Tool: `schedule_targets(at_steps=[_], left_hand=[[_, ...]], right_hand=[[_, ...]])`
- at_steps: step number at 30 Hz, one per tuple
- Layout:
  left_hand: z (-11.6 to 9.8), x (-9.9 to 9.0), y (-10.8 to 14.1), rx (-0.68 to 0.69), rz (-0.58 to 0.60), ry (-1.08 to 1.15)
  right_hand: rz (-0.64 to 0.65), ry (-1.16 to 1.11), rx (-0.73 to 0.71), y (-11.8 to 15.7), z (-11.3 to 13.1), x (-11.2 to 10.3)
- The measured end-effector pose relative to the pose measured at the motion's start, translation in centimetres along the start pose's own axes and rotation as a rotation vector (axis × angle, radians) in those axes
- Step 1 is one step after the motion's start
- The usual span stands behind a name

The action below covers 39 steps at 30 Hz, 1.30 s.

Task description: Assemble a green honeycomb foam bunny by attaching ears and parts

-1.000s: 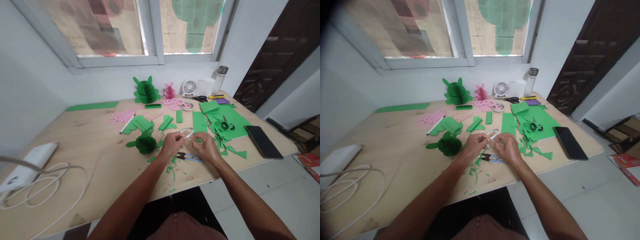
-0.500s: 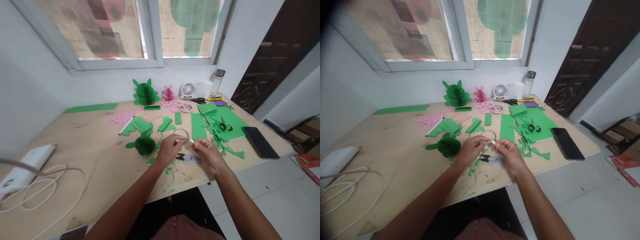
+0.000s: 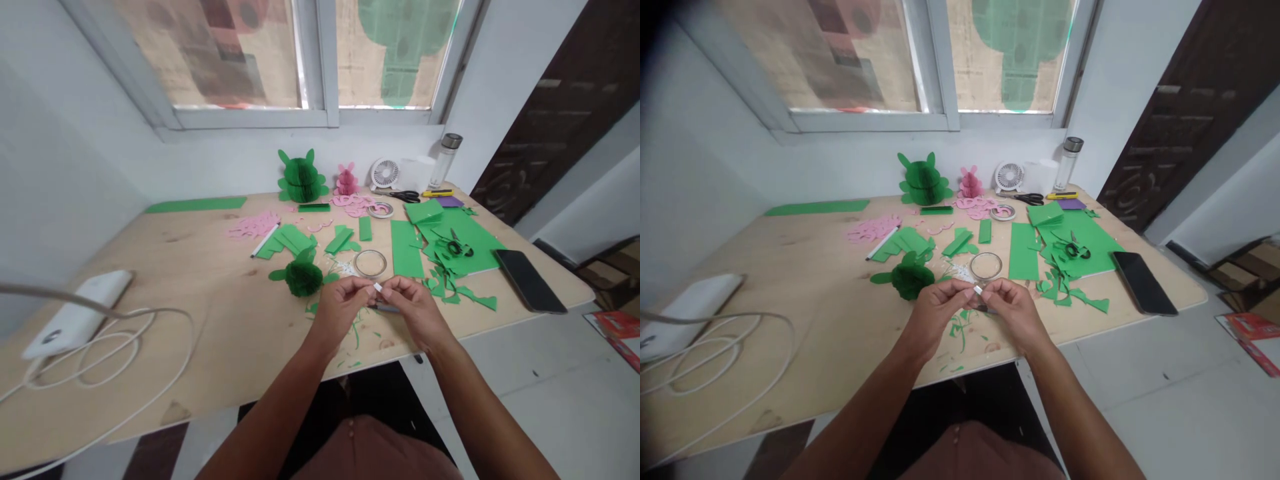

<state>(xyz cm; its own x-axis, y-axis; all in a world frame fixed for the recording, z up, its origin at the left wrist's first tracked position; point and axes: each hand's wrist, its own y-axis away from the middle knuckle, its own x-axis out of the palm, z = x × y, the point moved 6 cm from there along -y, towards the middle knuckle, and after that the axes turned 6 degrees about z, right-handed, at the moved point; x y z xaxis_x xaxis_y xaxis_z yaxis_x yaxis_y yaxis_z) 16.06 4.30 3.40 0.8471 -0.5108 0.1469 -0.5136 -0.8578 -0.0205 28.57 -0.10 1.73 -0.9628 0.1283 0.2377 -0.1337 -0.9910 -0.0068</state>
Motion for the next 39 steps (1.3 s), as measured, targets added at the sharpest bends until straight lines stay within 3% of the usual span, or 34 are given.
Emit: schedule_targets(at_steps=[9, 15, 20, 23, 26, 34, 39], left_hand=[[0.0, -1.0, 0.6, 0.134, -0.060, -0.269], [-0.9, -1.2, 1.7, 0.291, -0.206, -0.474], [-2.2, -1.1, 3.4, 0.596, -0.328, -0.781], [-2.4, -0.3, 4.3, 0.801, -0.291, -0.998], [-2.3, 0.3, 4.9, 0.915, -0.229, -1.138], [-2.2, 0.0, 5.3, 0.942, -0.167, -1.241], [-1.7, -0.6, 5.2, 0.855, -0.161, -1.079]], right_hand=[[-0.012, 0.095, -0.032, 0.3, -0.1, 0.6], [-0.075, 0.050, -0.014, 0.4, -0.5, 0.8], [-0.087, 0.012, 0.016, 0.9, -1.1, 1.0], [-0.009, -0.053, 0.047, 1.2, -1.3, 1.8], [0.022, -0.105, 0.050, 1.4, -1.3, 2.3], [-0.005, -0.100, 0.058, 1.2, -1.3, 2.4], [0.002, -0.106, 0.061, 1.2, -1.5, 2.5]])
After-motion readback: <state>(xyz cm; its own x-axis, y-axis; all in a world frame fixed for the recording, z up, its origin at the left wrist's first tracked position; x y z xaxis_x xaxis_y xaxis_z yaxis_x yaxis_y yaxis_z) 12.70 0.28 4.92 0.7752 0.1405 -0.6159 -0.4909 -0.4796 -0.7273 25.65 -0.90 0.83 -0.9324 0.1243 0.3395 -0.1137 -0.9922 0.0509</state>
